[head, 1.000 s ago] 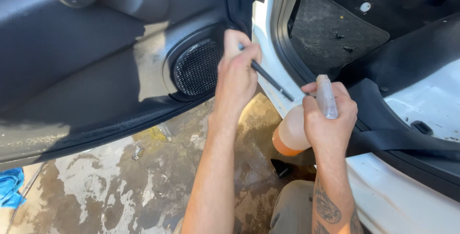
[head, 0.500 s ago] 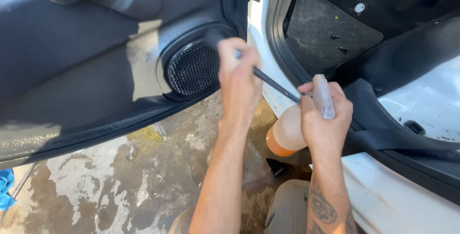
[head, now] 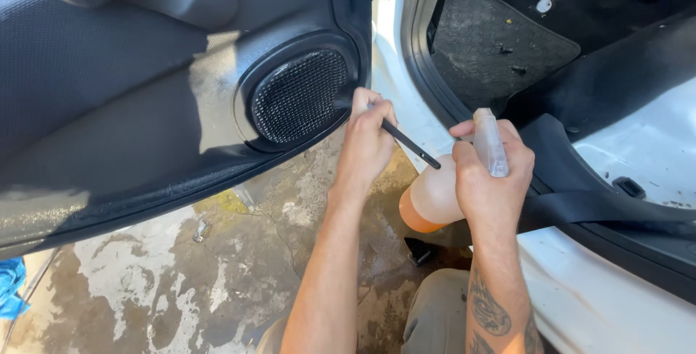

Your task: The person cleans the interior door panel of a white car using a spray bottle and a brush. They spray a cleaning solution onto the door panel and scrub the surface, focusing on the speaker grille, handle, and window controls.

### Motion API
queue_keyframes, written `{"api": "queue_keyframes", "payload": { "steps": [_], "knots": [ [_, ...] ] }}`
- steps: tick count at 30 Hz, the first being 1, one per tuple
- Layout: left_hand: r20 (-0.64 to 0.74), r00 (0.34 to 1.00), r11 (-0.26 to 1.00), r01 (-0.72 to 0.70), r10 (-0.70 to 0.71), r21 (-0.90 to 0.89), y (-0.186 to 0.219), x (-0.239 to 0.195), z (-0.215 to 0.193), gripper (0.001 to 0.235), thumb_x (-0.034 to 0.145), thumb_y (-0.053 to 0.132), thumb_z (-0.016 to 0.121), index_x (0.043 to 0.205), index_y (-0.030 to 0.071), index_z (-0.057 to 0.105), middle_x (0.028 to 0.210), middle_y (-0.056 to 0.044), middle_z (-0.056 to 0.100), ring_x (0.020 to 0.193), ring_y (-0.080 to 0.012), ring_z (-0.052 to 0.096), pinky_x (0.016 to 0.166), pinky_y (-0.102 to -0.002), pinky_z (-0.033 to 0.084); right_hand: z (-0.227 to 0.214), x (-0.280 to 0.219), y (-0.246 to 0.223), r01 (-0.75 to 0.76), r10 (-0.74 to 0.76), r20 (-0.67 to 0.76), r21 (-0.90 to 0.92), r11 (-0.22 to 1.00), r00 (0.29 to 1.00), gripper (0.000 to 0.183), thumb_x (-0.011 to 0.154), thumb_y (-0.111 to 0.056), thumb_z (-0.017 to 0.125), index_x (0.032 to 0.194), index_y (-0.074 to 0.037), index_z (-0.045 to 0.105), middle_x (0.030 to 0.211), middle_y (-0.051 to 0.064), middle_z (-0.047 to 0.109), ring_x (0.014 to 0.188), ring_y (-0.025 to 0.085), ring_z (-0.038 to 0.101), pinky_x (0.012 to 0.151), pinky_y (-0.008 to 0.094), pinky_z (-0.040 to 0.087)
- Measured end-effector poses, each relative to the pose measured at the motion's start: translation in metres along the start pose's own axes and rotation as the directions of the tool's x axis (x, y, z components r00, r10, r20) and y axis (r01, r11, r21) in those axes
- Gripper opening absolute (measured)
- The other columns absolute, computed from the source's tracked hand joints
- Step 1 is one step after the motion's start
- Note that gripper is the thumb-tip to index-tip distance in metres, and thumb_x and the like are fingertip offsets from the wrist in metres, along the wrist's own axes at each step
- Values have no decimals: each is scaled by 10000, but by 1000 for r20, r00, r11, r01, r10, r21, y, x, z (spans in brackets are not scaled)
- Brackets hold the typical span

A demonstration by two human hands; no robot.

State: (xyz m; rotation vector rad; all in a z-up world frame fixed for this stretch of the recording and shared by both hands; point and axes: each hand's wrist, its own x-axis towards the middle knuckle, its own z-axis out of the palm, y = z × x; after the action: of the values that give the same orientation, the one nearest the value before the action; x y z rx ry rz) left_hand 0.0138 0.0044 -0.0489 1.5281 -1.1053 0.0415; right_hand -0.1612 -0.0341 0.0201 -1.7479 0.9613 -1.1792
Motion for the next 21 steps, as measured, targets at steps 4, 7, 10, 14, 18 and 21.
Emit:
{"api": "queue_keyframes", "payload": {
  "steps": [4, 7, 10, 14, 18, 21],
  "knots": [
    [-172, 979, 991, -92, 107, 93, 22, 12, -11, 211, 881, -106, 603, 820, 88, 546, 1174, -79, 459, 1079, -216, 498, 911, -321, 550, -2, 1, 3, 50, -50, 2, -1, 999, 999, 210, 782, -68, 633, 910, -131, 787, 934, 77, 636, 930, 230, 647, 907, 403, 489],
    [-270, 944, 978, -208, 190, -37, -2, 10, -8, 273, 826, -104, 677, 699, 106, 558, 1104, -59, 504, 1185, -263, 508, 1051, -378, 379, -4, 1, -1, 21, -21, -17, 13, 1000, 1000, 213, 780, -79, 618, 897, -146, 783, 927, 63, 632, 935, 217, 654, 936, 386, 489],
    [-45, 996, 986, -83, 77, -142, 26, 1, -15, 284, 835, -213, 605, 717, 39, 552, 1013, -73, 471, 1067, -279, 547, 1004, -410, 452, -1, 2, -1, 32, -32, -2, 13, 999, 999, 216, 772, -88, 628, 899, -161, 787, 931, 46, 636, 954, 199, 662, 955, 386, 495],
    [-295, 954, 954, -42, -50, -297, 33, 0, -15, 295, 913, -85, 576, 723, 126, 495, 1073, -51, 488, 1080, -221, 481, 1056, -390, 400, -2, -1, 0, 41, -41, -1, 20, 999, 999, 203, 774, -77, 629, 886, -135, 788, 894, 74, 633, 891, 212, 655, 906, 375, 496],
    [-195, 978, 958, -120, 70, -261, -20, -13, 7, 299, 927, -126, 595, 710, 71, 534, 1000, -54, 515, 1003, -242, 563, 958, -372, 442, 0, -1, -1, 63, -64, 7, 28, 998, 998, 198, 788, -86, 637, 906, -140, 786, 897, 62, 636, 900, 199, 660, 921, 366, 501],
    [-595, 793, 895, -352, 130, -274, 25, 5, -6, 442, 972, 270, 575, 548, 154, 521, 974, -38, 504, 1017, -179, 504, 947, -268, 384, -1, 1, 2, 52, -52, 13, 43, 998, 999, 197, 776, -84, 628, 882, -140, 784, 843, 54, 619, 820, 171, 631, 849, 340, 495]
  ]
}}
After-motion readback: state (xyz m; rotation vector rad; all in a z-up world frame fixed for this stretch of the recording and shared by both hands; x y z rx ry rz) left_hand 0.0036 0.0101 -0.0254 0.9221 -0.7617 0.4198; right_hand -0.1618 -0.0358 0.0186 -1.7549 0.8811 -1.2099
